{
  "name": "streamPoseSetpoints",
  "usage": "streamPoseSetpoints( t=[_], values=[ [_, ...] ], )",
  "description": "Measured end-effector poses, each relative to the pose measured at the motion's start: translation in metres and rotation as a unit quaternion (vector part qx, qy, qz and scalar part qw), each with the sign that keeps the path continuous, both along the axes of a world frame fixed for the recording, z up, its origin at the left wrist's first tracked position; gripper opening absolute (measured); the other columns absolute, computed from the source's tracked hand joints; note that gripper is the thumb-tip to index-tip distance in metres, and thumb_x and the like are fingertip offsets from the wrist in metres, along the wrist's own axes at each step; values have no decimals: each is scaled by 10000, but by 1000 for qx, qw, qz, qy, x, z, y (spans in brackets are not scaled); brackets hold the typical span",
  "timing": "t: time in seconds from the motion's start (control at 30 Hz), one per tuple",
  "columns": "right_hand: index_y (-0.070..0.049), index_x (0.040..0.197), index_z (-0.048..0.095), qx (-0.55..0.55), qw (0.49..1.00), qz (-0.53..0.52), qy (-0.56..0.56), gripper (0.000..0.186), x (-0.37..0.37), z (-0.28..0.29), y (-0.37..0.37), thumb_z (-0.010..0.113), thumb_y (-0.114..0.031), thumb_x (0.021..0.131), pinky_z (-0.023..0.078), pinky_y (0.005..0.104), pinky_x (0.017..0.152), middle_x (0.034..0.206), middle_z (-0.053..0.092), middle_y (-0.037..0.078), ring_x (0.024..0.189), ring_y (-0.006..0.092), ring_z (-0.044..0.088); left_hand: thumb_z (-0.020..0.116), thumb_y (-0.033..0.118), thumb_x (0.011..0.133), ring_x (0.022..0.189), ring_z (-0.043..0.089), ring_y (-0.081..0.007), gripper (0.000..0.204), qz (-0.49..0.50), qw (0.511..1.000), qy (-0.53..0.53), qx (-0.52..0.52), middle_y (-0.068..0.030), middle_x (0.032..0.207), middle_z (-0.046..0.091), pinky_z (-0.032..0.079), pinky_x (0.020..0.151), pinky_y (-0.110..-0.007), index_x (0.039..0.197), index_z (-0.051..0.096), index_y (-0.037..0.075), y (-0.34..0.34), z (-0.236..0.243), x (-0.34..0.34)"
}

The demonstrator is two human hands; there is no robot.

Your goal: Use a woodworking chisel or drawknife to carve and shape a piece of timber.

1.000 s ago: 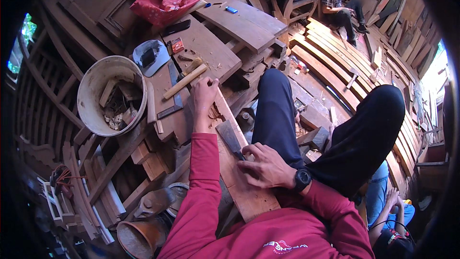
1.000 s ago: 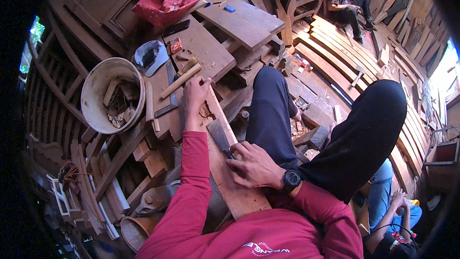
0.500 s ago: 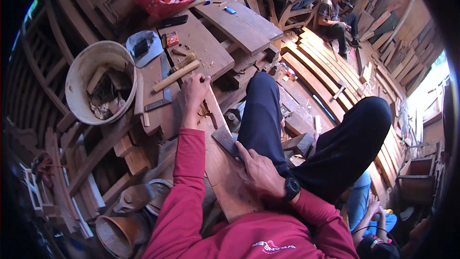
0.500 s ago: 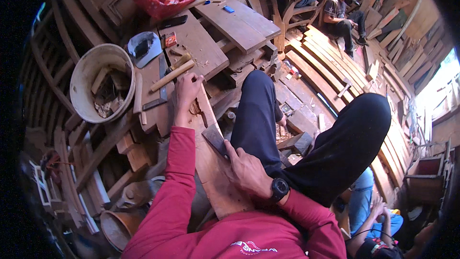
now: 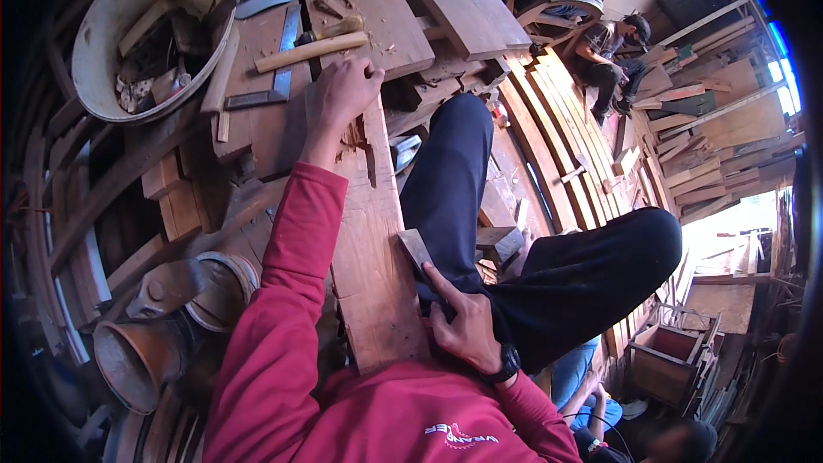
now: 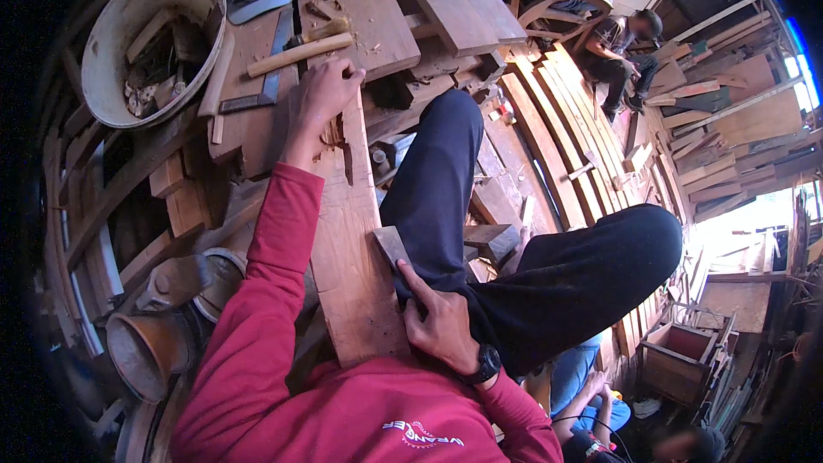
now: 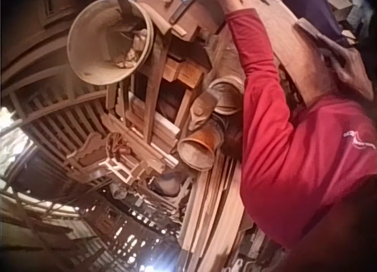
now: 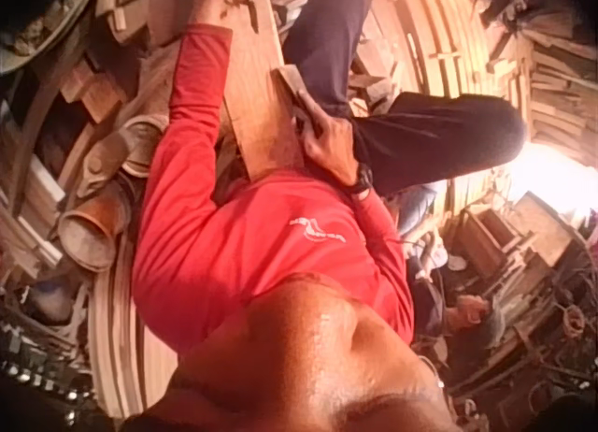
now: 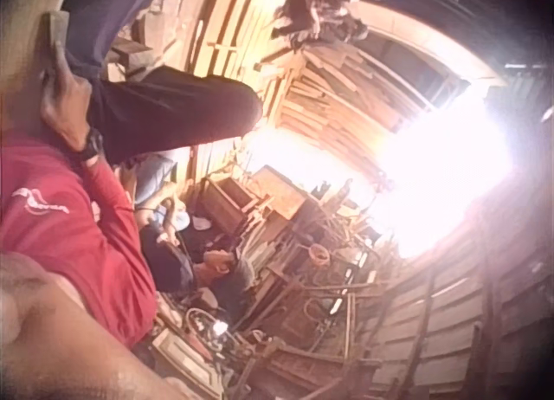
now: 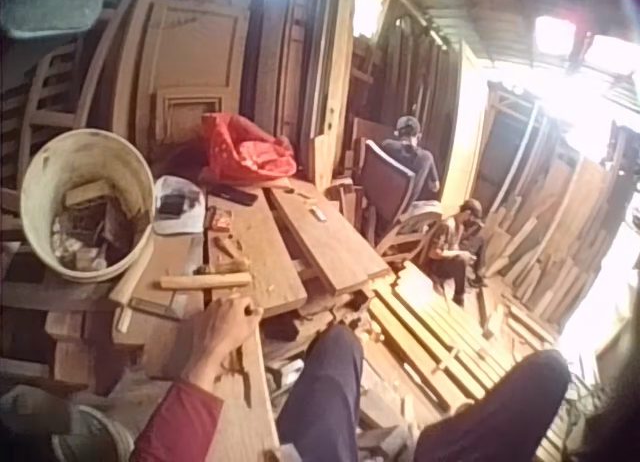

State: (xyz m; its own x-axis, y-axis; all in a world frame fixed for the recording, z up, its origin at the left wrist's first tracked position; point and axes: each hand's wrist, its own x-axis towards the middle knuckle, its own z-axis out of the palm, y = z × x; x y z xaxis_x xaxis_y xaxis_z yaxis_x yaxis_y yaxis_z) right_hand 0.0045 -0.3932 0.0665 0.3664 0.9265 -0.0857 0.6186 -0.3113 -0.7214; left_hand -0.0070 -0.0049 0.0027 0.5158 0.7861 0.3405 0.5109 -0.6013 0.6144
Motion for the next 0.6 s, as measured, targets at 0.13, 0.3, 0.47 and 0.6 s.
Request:
streamPoseSetpoints(
  t=[0.13,0.3,0.47,0.6],
  values=[
    [-125,1417,585,34,999,5,-9,660,8,-15,10,616,-39,764,499,428,562,652,610,235,546,361,633,666,377,912,944,660,-411,352,-3,1000,16,-3,-195,972,699,516,838,-479,849,696,32,-3,3,-1],
    [-138,1422,585,48,998,27,6,686,17,-16,10,621,-37,744,500,426,565,655,601,246,544,356,629,663,382,913,945,660,-406,348,18,999,36,-11,-196,977,696,513,841,-476,851,698,42,-3,3,1],
    [-153,1418,591,38,999,4,17,681,12,-26,16,628,-46,746,502,417,561,648,604,233,538,348,631,671,390,907,945,661,-402,352,3,1000,26,3,-193,973,695,513,833,-476,846,695,44,2,-3,3],
    [-156,1405,605,49,999,12,9,661,12,-26,20,634,-50,754,502,416,556,647,604,232,539,346,635,686,386,895,900,667,-405,341,12,1000,26,-6,-196,888,700,517,818,-468,832,698,51,4,-7,2]
  ],
)
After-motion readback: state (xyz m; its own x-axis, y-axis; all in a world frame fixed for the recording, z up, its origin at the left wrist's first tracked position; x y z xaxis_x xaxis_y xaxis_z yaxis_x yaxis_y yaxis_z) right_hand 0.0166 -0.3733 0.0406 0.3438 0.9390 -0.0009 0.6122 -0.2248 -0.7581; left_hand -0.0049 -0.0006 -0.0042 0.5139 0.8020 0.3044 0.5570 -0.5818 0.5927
